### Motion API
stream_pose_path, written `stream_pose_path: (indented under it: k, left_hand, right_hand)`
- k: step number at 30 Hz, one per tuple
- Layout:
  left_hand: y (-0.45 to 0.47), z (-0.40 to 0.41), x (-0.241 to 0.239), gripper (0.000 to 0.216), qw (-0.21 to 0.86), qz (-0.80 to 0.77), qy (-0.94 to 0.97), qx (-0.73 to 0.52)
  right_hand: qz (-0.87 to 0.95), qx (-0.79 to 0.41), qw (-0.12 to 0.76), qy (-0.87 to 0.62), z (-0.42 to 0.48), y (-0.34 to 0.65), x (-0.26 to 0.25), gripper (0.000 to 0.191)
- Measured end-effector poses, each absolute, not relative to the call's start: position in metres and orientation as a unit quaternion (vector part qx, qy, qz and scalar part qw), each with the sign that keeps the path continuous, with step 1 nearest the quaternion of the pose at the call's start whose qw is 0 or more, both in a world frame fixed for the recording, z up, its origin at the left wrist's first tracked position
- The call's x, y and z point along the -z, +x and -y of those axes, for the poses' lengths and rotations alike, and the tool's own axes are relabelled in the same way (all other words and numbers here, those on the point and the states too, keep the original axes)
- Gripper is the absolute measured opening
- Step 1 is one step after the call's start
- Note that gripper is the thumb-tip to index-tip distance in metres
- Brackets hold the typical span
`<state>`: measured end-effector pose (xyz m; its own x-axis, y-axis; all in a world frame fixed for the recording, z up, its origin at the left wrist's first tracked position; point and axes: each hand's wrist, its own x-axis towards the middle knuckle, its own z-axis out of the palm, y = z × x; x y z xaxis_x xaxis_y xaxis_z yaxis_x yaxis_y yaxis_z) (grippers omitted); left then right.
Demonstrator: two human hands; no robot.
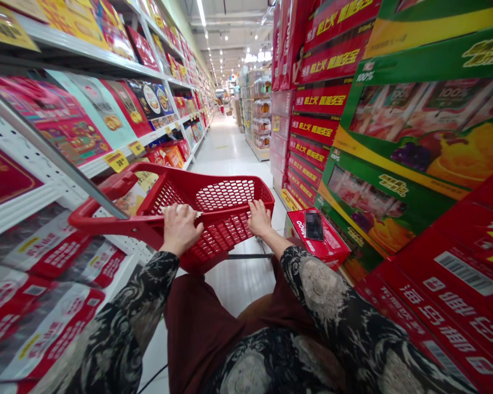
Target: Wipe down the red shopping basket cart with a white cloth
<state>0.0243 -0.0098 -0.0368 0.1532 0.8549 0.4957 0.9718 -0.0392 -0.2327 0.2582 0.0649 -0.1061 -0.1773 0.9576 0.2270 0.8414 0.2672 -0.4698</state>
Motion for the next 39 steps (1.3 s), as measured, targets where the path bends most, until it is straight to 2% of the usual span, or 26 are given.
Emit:
stream_pose_path:
  k: [7, 11, 13, 15, 18, 23, 28, 33, 39]
  left_hand:
    - [0.008, -0.005, 0.021, 0.028, 0.17, 0.697, -0.678, 0.163]
    - [-0.01, -0.001, 0.004, 0.053, 0.211, 0.684, -0.674, 0.181]
    - [-0.014, 0.003, -0.003, 0.057, 0.25, 0.671, -0.668, 0.203]
    - [-0.013, 0.008, -0.003, 0.053, 0.263, 0.665, -0.669, 0.202]
    - [0.0, 0.011, 0.011, 0.041, 0.228, 0.671, -0.688, 0.159]
    - [0.03, 0.001, 0.038, 0.048, 0.186, 0.657, -0.71, 0.173]
    - [0.028, 0.0, 0.033, 0.032, 0.199, 0.639, -0.733, 0.12]
    - [0.01, 0.01, 0.024, 0.033, 0.234, 0.672, -0.697, 0.091]
    - [0.033, 0.0, 0.05, 0.041, 0.23, 0.665, -0.697, 0.137]
  right_hand:
    - [0.767, -0.108, 0.246, -0.583, -0.061, 0.262, 0.107, 0.066]
    - [0.768, -0.101, 0.254, -0.58, -0.061, 0.262, 0.109, 0.065]
    - [0.768, -0.1, 0.255, -0.579, -0.062, 0.261, 0.11, 0.065]
    - [0.765, -0.102, 0.256, -0.582, -0.062, 0.261, 0.11, 0.064]
    - [0.761, -0.107, 0.26, -0.585, -0.062, 0.259, 0.109, 0.063]
    - [0.758, -0.107, 0.261, -0.588, -0.062, 0.261, 0.108, 0.063]
    - [0.766, -0.1, 0.261, -0.579, -0.062, 0.264, 0.109, 0.062]
    - [0.764, -0.107, 0.262, -0.579, -0.06, 0.262, 0.108, 0.063]
    - [0.753, -0.112, 0.266, -0.591, -0.059, 0.257, 0.106, 0.063]
